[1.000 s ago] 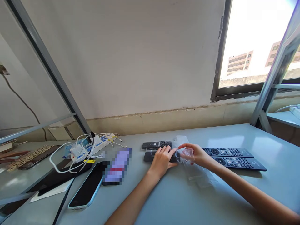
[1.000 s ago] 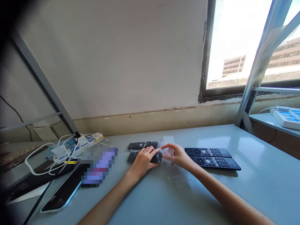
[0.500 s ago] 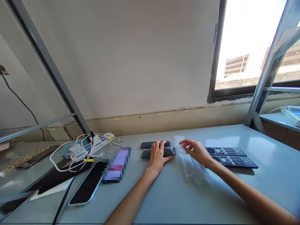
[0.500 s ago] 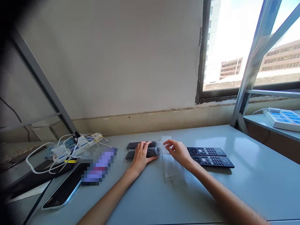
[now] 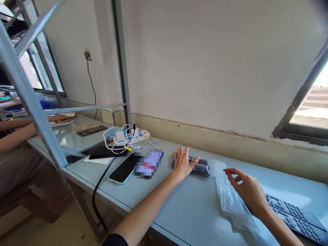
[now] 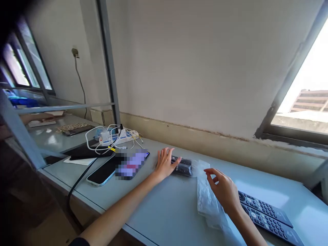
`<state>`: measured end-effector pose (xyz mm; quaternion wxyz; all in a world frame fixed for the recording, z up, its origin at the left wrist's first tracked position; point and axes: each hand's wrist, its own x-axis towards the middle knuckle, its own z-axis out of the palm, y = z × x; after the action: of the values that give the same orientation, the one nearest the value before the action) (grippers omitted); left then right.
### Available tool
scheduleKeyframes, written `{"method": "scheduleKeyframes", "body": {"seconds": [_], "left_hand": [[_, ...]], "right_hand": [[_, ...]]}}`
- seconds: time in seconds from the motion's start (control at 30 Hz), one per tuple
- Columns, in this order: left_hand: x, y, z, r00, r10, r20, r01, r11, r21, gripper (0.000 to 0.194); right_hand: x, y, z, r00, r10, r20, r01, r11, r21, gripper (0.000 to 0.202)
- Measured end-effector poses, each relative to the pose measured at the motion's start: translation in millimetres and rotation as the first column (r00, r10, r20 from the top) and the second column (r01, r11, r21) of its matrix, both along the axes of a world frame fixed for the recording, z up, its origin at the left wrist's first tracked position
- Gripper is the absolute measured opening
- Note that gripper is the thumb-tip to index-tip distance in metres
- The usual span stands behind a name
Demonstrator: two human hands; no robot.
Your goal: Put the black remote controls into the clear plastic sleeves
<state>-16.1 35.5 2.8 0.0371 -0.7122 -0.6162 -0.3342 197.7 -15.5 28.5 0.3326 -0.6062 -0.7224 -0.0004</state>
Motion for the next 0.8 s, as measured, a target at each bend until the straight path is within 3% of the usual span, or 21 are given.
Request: {"method": "scheduleKeyframes", "body": {"seconds": [0.1, 0.23, 0.33, 0.43, 0.63, 0.8], "left_hand": [[-26, 2, 13.4, 0.956, 0.295, 0.015, -0.292, 0.952, -0.086, 0.059], [-62, 5, 21.4, 0.813, 0.582, -0.002, -0.568, 0.792, -0.223, 0.062], [-78, 5, 25.4, 0.737, 0.676, -0.012, -0.646, 0.699, -0.306, 0.066], [-84, 5, 28.4, 0.715, 0.699, -0.007, -0.648, 0.659, -0.381, 0.068], [-89, 6, 27.6, 0.704, 0.707, 0.069, -0.615, 0.656, -0.437, 0.071], [-83, 8, 27.5, 0.752, 0.657, 0.061, -0.634, 0.745, -0.205, 0.068]], "right_hand": [[-4, -3, -5.1, 0.999, 0.015, 0.043, -0.017, 0.998, 0.056, 0.029], [-9, -6, -9.8, 0.994, 0.072, 0.077, -0.078, 0.994, 0.078, 0.037], [-10, -7, -10.1, 0.987, 0.123, 0.107, -0.13, 0.99, 0.06, 0.042], [-12, -8, -10.1, 0.987, 0.099, 0.124, -0.112, 0.988, 0.102, 0.044], [-10, -9, -9.6, 0.975, 0.134, 0.175, -0.157, 0.979, 0.126, 0.043], [-9, -10, -10.8, 0.967, 0.178, 0.184, -0.208, 0.966, 0.157, 0.037]]}}
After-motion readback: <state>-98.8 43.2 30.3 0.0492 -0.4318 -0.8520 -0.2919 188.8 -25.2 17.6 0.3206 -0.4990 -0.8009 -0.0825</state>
